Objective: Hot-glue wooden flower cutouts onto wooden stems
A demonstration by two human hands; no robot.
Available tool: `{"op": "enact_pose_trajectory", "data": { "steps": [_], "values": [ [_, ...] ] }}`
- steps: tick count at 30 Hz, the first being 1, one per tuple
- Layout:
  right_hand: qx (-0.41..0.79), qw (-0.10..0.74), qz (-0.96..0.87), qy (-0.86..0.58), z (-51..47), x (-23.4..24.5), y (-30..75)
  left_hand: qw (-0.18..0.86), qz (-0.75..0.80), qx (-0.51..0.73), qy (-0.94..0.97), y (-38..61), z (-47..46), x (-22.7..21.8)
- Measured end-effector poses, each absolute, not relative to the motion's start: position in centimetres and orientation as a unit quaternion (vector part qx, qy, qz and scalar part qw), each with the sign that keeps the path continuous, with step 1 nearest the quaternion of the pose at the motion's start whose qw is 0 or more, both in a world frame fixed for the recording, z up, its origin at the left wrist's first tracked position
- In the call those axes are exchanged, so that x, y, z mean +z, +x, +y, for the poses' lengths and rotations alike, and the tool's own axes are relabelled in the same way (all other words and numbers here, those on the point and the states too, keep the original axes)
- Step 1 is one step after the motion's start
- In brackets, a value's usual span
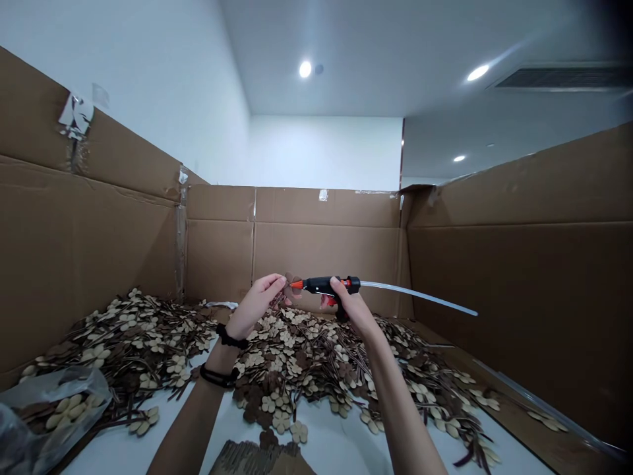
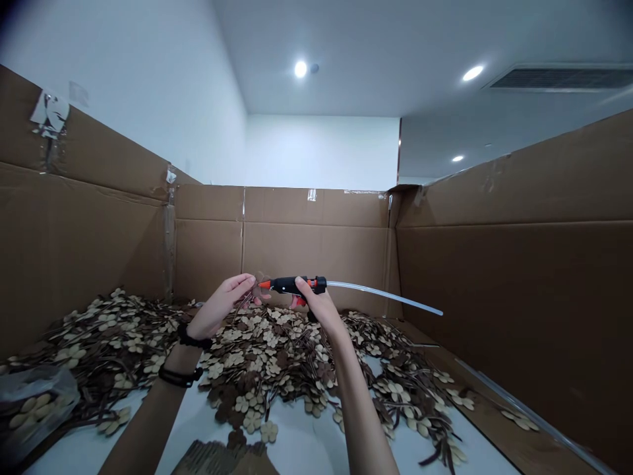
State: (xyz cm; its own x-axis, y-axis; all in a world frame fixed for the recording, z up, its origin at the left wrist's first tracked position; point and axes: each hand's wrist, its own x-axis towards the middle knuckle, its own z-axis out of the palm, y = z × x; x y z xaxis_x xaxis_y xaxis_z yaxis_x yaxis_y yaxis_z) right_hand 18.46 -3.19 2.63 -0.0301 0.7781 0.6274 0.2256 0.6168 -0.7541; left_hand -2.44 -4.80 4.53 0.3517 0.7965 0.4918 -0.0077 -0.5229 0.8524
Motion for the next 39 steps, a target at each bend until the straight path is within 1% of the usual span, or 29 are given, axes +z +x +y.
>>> {"op": "enact_pose_trajectory", "data": {
  "steps": [9,19,28,30,32,34,36,38,39],
  "values": [
    [0.219,0.594,-0.673,-0.381,-3.5,2.9,18.2,0.417,0.259,0.503,0.711,-2.6,-4.6,4.4],
    [0.223,0.587,-0.671,-0.395,-3.5,3.0,18.4,0.411,0.282,0.506,0.704,-2.3,-4.6,4.3],
    [0.213,0.591,-0.666,-0.403,-3.8,3.2,18.5,0.406,0.268,0.51,0.71,-2.3,-4.7,4.3],
    [0.199,0.589,-0.674,-0.398,-3.8,3.2,18.6,0.394,0.275,0.514,0.711,-2.3,-4.5,4.3],
    [0.177,0.589,-0.67,-0.416,-3.7,3.3,18.8,0.358,0.29,0.54,0.704,-2.3,-4.1,4.1],
    [0.136,0.599,-0.645,-0.454,-3.5,3.4,19.0,0.3,0.3,0.594,0.683,-2.3,-3.5,3.8],
    [0.09,0.62,-0.613,-0.481,-3.2,3.4,19.0,0.271,0.296,0.636,0.659,-2.2,-2.9,3.5],
    [0.078,0.649,-0.59,-0.474,-2.8,3.3,18.8,0.292,0.292,0.64,0.647,-1.9,-2.4,3.2],
    [0.094,0.663,-0.584,-0.459,-2.6,3.2,18.6,0.313,0.294,0.631,0.646,-1.7,-2.2,3.0]
  ]
}}
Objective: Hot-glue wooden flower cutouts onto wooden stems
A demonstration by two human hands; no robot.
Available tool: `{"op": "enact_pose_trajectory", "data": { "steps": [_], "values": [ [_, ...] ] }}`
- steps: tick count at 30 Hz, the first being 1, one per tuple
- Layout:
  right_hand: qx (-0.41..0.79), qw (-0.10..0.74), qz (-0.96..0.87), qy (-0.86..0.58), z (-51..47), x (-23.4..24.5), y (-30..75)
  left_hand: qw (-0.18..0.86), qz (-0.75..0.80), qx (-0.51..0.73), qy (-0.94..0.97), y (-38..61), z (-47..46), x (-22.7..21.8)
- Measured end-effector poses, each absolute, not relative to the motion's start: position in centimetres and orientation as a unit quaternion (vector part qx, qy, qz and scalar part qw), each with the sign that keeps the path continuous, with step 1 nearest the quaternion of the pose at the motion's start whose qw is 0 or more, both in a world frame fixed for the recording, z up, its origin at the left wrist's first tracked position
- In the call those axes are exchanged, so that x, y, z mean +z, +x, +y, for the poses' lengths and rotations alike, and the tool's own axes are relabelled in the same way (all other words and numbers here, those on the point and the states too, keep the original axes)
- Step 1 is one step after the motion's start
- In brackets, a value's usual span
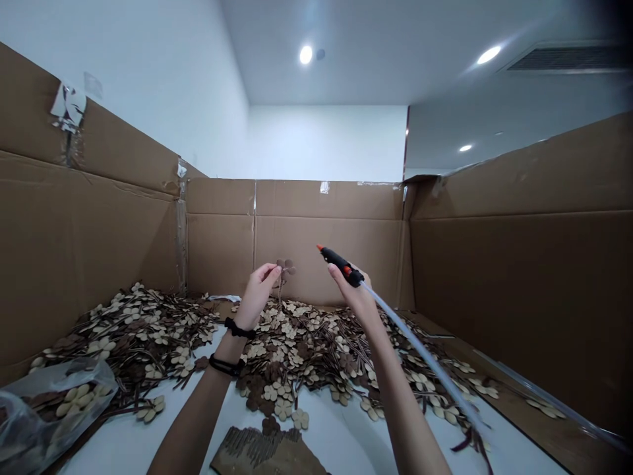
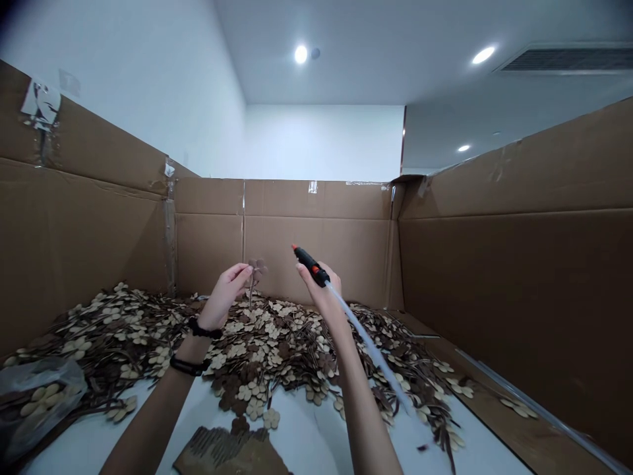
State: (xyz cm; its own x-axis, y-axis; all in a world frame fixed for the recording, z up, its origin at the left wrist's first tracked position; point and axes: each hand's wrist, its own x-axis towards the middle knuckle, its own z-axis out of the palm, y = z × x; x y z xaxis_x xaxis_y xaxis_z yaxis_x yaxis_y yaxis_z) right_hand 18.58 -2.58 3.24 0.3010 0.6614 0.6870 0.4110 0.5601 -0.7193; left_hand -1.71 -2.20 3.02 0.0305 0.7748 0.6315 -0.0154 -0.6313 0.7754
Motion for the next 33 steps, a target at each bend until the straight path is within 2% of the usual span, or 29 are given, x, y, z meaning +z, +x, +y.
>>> {"op": "enact_pose_trajectory", "data": {
  "steps": [3,8,20,23,26,28,30,33],
  "values": [
    [0.19,0.685,-0.587,-0.386,-2.2,2.8,17.7,0.345,0.299,0.598,0.658,-0.9,-1.6,2.4],
    [0.284,0.661,-0.613,-0.327,-1.6,1.9,17.3,0.352,0.284,0.543,0.708,0.6,-0.5,1.0],
    [0.277,0.679,-0.603,-0.313,-0.4,1.4,18.0,0.353,0.301,0.53,0.71,1.8,-0.1,0.4],
    [0.25,0.701,-0.589,-0.315,-0.2,1.4,18.2,0.247,0.348,0.459,0.779,1.4,1.0,-0.5],
    [0.238,0.714,-0.577,-0.316,-0.2,1.5,18.4,0.063,0.407,0.204,0.888,1.7,1.9,-2.7],
    [0.234,0.716,-0.578,-0.316,-0.3,1.5,18.5,0.014,0.429,0.051,0.902,2.5,2.4,-4.8],
    [0.227,0.717,-0.581,-0.313,-0.4,1.6,18.5,0.011,0.442,0.016,0.897,3.4,2.7,-6.8],
    [0.218,0.716,-0.583,-0.315,-0.5,1.6,18.5,0.004,0.457,0.034,0.889,4.5,3.2,-9.1]
  ]
}}
